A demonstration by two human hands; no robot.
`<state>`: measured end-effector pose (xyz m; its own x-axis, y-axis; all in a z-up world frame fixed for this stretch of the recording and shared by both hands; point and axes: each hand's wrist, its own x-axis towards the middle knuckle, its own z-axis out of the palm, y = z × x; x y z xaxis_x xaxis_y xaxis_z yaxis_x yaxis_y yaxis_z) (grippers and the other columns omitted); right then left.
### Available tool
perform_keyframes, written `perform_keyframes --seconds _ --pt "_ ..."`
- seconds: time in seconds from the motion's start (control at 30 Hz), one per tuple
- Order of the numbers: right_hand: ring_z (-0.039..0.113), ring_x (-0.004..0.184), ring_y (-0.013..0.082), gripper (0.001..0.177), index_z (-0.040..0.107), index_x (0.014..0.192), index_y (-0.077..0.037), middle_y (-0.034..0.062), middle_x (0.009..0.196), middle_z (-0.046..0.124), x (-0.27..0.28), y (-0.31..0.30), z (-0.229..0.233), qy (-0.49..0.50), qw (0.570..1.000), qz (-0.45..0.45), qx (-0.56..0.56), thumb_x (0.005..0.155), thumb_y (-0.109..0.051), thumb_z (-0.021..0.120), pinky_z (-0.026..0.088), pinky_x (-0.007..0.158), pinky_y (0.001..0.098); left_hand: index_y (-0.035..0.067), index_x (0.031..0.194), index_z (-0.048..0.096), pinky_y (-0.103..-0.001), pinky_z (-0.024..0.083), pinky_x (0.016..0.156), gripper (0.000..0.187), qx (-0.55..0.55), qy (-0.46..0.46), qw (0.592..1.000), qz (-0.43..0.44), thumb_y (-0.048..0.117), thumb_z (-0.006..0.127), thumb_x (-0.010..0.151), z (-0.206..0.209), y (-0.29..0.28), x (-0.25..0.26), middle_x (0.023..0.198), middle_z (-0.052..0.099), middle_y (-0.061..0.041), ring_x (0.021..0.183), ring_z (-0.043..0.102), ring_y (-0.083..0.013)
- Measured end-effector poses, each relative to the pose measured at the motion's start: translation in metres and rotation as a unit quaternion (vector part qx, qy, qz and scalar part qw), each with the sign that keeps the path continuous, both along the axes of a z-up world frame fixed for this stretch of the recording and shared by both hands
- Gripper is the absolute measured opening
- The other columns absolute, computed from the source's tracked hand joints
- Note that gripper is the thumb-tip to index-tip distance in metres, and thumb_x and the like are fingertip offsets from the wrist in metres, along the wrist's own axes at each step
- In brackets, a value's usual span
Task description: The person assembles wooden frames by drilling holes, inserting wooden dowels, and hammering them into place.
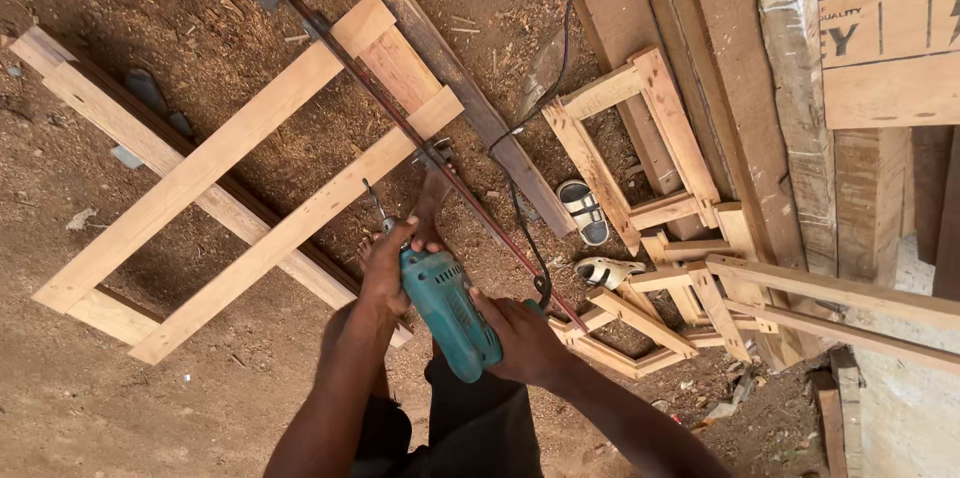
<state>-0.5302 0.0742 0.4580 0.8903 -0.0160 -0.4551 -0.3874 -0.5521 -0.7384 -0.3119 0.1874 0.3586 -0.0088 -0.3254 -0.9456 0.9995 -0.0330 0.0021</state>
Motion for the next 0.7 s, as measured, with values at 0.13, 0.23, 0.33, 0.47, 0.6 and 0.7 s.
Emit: perform_keyframes --seconds 0.13,0.23,0.33,0.47,0.6,0.7 --pt "0.065 0.110 0.0407 0.117 0.025 0.158 0.001 0.0261 0.126 0.062 -0.002 -0.014 0.020 0.066 0.997 -0.020 -0.024 0.070 -0.036 0.094 0.054 0.089 0.0537 0.012 0.067 0.052 -0.045 0.060 0.079 0.040 -0.018 0.105 0.993 -0.055 0.036 0.068 0.095 -0.004 -0.036 -0.003 0.071 0.067 -0.007 0.072 0.069 -0.0225" --pt "0.066 0.107 0.0415 0.115 0.027 0.157 0.002 0.0282 0.124 0.064 -0.001 -0.022 0.035 0.007 0.997 -0.059 -0.057 0.070 -0.036 0.092 0.056 0.086 0.0503 0.015 0.078 0.056 -0.046 0.062 0.076 0.024 0.005 0.066 0.995 -0.073 0.024 0.072 0.093 -0.011 -0.052 -0.014 0.067 0.057 -0.001 0.073 0.067 -0.0198" --pt "0.068 0.102 0.0382 0.112 0.028 0.158 0.001 0.0252 0.122 0.066 0.007 -0.033 0.042 0.035 0.995 -0.069 -0.063 0.073 -0.036 0.092 0.057 0.086 0.0489 0.012 0.085 0.058 -0.042 0.060 0.072 0.021 0.019 0.076 0.993 -0.090 0.022 0.075 0.091 -0.017 -0.069 -0.019 0.065 0.055 -0.001 0.071 0.066 -0.0208" --pt "0.069 0.098 0.0380 0.112 0.029 0.157 0.000 0.0247 0.119 0.067 0.023 -0.044 0.051 0.062 0.994 -0.079 -0.047 0.072 -0.037 0.092 0.057 0.080 0.0479 0.005 0.089 0.053 -0.043 0.062 0.068 0.026 0.014 0.059 0.995 -0.080 0.021 0.073 0.094 -0.017 -0.081 -0.016 0.066 0.059 -0.004 0.070 0.070 -0.0225" --pt "0.070 0.094 0.0370 0.112 0.030 0.159 -0.007 0.0220 0.109 0.068 0.044 -0.055 0.056 0.129 0.987 -0.090 -0.017 0.070 -0.036 0.092 0.057 0.081 0.0481 0.010 0.105 0.058 -0.044 0.059 0.060 0.021 0.044 -0.008 0.998 -0.053 0.013 0.070 0.088 -0.006 -0.085 0.002 0.064 0.057 -0.004 0.062 0.066 -0.0235" --pt "0.071 0.096 0.0372 0.112 0.029 0.159 -0.010 0.0218 0.110 0.068 0.068 -0.065 0.048 0.147 0.984 -0.100 -0.003 0.069 -0.035 0.091 0.057 0.084 0.0479 0.012 0.109 0.057 -0.045 0.060 0.060 0.024 0.060 0.008 0.997 -0.043 0.014 0.070 0.088 -0.015 -0.090 0.021 0.064 0.057 -0.005 0.062 0.067 -0.0246"
